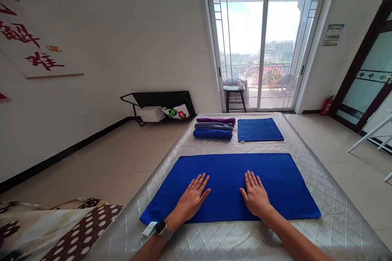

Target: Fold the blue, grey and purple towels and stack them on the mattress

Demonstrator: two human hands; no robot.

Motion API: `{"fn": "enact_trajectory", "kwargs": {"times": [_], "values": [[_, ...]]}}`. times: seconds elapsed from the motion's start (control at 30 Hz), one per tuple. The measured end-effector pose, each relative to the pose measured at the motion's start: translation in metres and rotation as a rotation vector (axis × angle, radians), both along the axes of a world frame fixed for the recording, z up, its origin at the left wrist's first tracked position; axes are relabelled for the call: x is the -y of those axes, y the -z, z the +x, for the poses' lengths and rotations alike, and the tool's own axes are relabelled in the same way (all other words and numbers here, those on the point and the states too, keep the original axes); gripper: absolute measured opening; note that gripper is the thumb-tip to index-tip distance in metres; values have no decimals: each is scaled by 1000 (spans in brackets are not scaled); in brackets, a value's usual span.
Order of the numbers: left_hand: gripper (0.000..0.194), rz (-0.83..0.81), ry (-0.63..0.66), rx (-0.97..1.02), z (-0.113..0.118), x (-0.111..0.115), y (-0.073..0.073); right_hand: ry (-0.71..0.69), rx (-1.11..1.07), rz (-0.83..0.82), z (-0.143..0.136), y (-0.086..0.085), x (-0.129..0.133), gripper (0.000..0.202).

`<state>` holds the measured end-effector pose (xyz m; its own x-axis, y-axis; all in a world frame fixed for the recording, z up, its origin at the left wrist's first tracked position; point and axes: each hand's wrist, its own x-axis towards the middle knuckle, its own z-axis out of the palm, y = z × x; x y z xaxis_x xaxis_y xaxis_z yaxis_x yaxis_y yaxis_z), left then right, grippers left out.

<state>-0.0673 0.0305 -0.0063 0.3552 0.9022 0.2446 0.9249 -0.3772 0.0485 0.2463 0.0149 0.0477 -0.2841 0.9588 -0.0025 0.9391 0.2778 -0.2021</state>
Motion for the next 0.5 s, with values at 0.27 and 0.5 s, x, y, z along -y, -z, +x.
{"fn": "enact_trajectory", "kwargs": {"times": [0.27,0.5], "values": [[56,29,-236,-140,-170,67,49,361,57,76,163,42,48,74],[52,7,-268,-191,-173,69,44,376,163,53,197,47,55,73]]}}
